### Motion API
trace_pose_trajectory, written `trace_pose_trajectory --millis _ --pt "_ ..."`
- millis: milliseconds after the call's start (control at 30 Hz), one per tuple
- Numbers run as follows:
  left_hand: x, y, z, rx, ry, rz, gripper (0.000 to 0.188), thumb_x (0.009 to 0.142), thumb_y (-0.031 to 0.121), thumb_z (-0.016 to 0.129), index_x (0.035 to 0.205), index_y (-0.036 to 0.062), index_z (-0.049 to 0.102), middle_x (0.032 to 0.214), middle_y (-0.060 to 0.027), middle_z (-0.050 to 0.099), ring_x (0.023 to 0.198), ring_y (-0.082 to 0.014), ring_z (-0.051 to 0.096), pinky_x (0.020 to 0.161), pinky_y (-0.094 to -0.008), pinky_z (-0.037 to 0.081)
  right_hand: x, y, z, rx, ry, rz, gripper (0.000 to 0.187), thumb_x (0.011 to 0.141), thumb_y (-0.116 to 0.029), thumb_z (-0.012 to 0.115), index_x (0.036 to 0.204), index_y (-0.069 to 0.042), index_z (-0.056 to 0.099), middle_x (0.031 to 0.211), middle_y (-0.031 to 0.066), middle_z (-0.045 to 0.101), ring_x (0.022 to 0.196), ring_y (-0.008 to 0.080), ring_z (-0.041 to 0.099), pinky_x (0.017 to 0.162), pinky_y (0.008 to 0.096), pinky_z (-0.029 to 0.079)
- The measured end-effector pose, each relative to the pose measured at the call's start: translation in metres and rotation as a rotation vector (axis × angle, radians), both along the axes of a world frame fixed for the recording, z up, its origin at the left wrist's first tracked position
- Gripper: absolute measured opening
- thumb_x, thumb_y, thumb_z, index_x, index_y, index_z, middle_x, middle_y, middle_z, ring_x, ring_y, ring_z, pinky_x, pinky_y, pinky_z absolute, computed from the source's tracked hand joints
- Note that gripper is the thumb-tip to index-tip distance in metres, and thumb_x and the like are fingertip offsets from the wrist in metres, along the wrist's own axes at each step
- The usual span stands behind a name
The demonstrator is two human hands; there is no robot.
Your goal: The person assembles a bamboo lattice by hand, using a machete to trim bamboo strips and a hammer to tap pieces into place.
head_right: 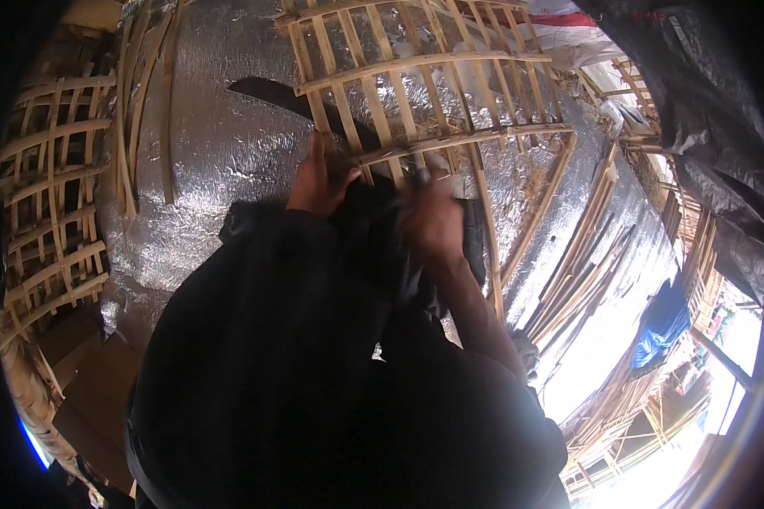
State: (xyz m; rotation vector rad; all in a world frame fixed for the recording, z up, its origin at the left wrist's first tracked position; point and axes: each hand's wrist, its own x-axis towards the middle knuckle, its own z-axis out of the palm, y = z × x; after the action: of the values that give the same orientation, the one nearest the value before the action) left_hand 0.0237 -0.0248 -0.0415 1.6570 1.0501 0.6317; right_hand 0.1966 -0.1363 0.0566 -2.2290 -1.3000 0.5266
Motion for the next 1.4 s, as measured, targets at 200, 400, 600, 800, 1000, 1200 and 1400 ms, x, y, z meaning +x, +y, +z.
trace_pose_trajectory --millis 200,400,600,800,1000,1200,1400 --pt "-0.004 -0.011 -0.014 0.180 0.155 0.071 0.080 0.090 0.009 0.075 0.153 -0.0035 0.027 0.118 -0.0230 0.070 0.106 -0.0440 0.070 0.093 -0.0477 0.054 0.004 -0.014 -0.040 0.036 -0.305 0.192 0.056 0.104 -0.026 0.057 0.145 0.007 0.039 0.110 0.0399 0.062 0.073 0.0507 0.068 0.064 0.0519 0.058" --pt "-0.002 -0.010 -0.005 0.078 0.214 0.042 0.080 0.090 0.016 0.078 0.151 -0.0044 0.030 0.117 -0.0301 0.067 0.107 -0.0496 0.067 0.091 -0.0490 0.054 0.005 0.006 -0.015 -0.040 -0.298 0.160 0.054 0.103 -0.028 0.059 0.138 0.009 0.041 0.114 0.0458 0.059 0.075 0.0543 0.066 0.069 0.0596 0.056" --pt "-0.004 0.006 -0.009 0.044 0.108 -0.030 0.090 0.091 0.019 0.078 0.154 -0.0080 0.019 0.116 -0.0329 0.066 0.105 -0.0506 0.067 0.089 -0.0517 0.054 0.006 0.019 0.003 -0.215 -0.056 0.185 0.044 0.103 -0.025 0.060 0.131 0.006 0.047 0.093 0.0389 0.062 0.074 0.0555 0.064 0.064 0.0600 0.052" --pt "0.000 0.002 0.048 -0.189 0.317 -0.172 0.092 0.099 0.023 0.068 0.157 -0.0085 0.005 0.131 -0.0357 0.060 0.118 -0.0515 0.063 0.100 -0.0517 0.050 0.022 -0.001 -0.033 0.149 -0.101 0.180 0.048 0.102 -0.026 0.061 0.136 0.005 0.048 0.078 0.0308 0.066 0.074 0.0513 0.066 0.066 0.0561 0.053" --pt "0.013 -0.014 0.027 -0.042 0.342 -0.108 0.096 0.099 0.021 0.065 0.157 -0.0101 -0.004 0.119 -0.0376 0.064 0.107 -0.0547 0.063 0.089 -0.0554 0.052 0.024 -0.007 -0.038 -0.004 -0.012 -0.138 0.043 0.102 -0.033 0.062 0.123 0.003 0.052 0.097 0.0345 0.068 0.094 0.0540 0.066 0.073 0.0583 0.051" --pt "0.028 -0.013 0.028 -0.081 0.232 -0.031 0.078 0.099 0.022 0.065 0.148 -0.0112 0.014 0.123 -0.0388 0.059 0.111 -0.0545 0.061 0.091 -0.0569 0.051 0.026 0.005 -0.028 -0.048 0.095 -0.147 0.043 0.102 -0.034 0.063 0.117 0.004 0.051 0.097 0.0333 0.069 0.095 0.0553 0.065 0.077 0.0582 0.051" --pt "0.043 -0.022 0.039 -0.075 0.423 -0.037 0.055 0.101 0.030 0.062 0.128 -0.0089 0.033 0.097 -0.0334 0.069 0.090 -0.0548 0.067 0.076 -0.0600 0.053 0.041 0.008 -0.034 -0.037 0.095 -0.111 0.039 0.102 -0.031 0.064 0.117 0.003 0.053 0.095 0.0314 0.070 0.092 0.0543 0.066 0.073 0.0575 0.051"
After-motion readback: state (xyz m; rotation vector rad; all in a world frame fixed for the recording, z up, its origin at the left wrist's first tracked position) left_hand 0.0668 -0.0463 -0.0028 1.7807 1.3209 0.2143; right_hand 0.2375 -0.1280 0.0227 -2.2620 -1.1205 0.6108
